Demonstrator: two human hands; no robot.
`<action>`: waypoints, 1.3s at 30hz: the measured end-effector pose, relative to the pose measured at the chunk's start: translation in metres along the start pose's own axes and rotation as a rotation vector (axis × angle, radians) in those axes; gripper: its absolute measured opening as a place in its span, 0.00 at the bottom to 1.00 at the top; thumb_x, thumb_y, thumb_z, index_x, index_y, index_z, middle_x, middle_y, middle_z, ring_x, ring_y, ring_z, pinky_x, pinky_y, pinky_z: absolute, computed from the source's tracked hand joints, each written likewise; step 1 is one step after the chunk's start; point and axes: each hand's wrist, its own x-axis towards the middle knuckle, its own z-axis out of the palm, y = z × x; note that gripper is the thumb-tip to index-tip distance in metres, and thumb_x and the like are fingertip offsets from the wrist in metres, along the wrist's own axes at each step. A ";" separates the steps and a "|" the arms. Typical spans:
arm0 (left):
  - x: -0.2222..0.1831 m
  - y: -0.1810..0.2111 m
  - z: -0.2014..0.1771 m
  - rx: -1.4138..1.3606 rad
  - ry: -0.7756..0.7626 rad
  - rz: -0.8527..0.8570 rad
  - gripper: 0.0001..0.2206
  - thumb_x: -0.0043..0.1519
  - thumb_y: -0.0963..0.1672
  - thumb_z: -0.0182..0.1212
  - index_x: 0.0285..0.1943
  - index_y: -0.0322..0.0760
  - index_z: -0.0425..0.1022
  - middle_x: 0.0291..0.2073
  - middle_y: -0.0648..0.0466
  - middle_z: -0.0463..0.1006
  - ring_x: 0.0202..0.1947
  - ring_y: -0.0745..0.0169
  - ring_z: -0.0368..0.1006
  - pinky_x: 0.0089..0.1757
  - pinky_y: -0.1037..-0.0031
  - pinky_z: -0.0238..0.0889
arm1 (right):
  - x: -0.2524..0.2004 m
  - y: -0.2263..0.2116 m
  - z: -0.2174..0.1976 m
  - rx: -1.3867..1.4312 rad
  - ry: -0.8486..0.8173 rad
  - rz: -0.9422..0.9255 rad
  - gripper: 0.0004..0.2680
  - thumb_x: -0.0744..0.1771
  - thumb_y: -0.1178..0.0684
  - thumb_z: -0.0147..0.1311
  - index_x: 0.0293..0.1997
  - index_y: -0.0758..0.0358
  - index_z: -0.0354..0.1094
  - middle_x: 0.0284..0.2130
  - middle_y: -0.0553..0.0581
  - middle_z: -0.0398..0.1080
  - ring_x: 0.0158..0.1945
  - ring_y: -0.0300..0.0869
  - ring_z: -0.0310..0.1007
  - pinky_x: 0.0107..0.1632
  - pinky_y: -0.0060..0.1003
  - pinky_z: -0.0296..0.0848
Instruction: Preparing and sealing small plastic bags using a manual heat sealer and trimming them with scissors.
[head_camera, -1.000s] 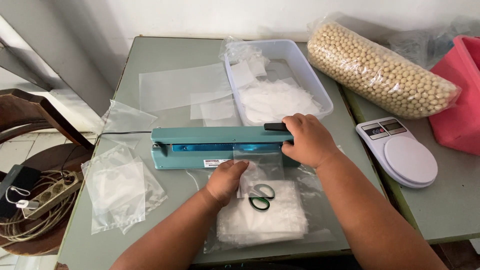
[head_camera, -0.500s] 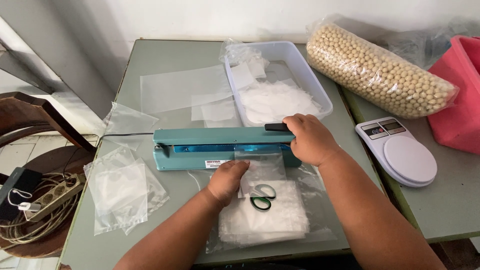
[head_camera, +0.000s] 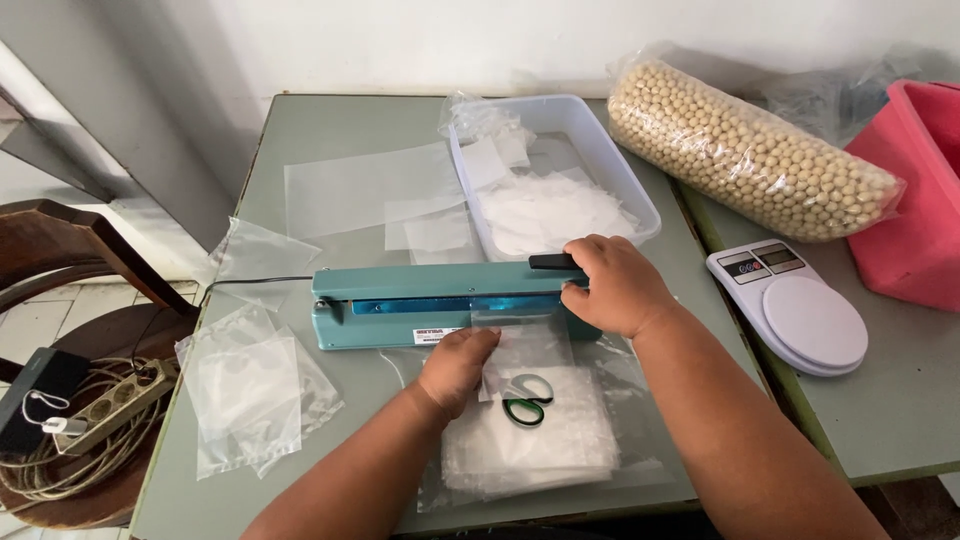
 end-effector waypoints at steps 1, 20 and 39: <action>-0.002 0.001 0.002 0.000 0.000 0.000 0.14 0.62 0.46 0.61 0.46 0.27 0.80 0.28 0.45 0.83 0.28 0.55 0.80 0.35 0.67 0.73 | -0.001 -0.001 -0.001 0.000 0.000 0.000 0.17 0.63 0.45 0.58 0.57 0.53 0.66 0.41 0.55 0.72 0.49 0.52 0.75 0.50 0.43 0.78; -0.010 0.011 0.010 0.030 0.005 0.008 0.17 0.63 0.48 0.61 0.49 0.27 0.80 0.31 0.43 0.82 0.34 0.52 0.79 0.40 0.66 0.71 | 0.001 -0.010 -0.015 -0.012 -0.079 0.020 0.18 0.64 0.44 0.56 0.59 0.55 0.64 0.44 0.57 0.71 0.52 0.54 0.74 0.49 0.46 0.80; -0.055 0.053 0.030 -0.058 -0.009 0.002 0.17 0.64 0.46 0.59 0.49 0.21 0.79 0.29 0.40 0.80 0.32 0.51 0.78 0.41 0.63 0.72 | 0.022 -0.028 -0.059 -0.190 0.918 -0.537 0.11 0.67 0.43 0.54 0.47 0.57 0.71 0.41 0.53 0.67 0.48 0.49 0.71 0.54 0.46 0.67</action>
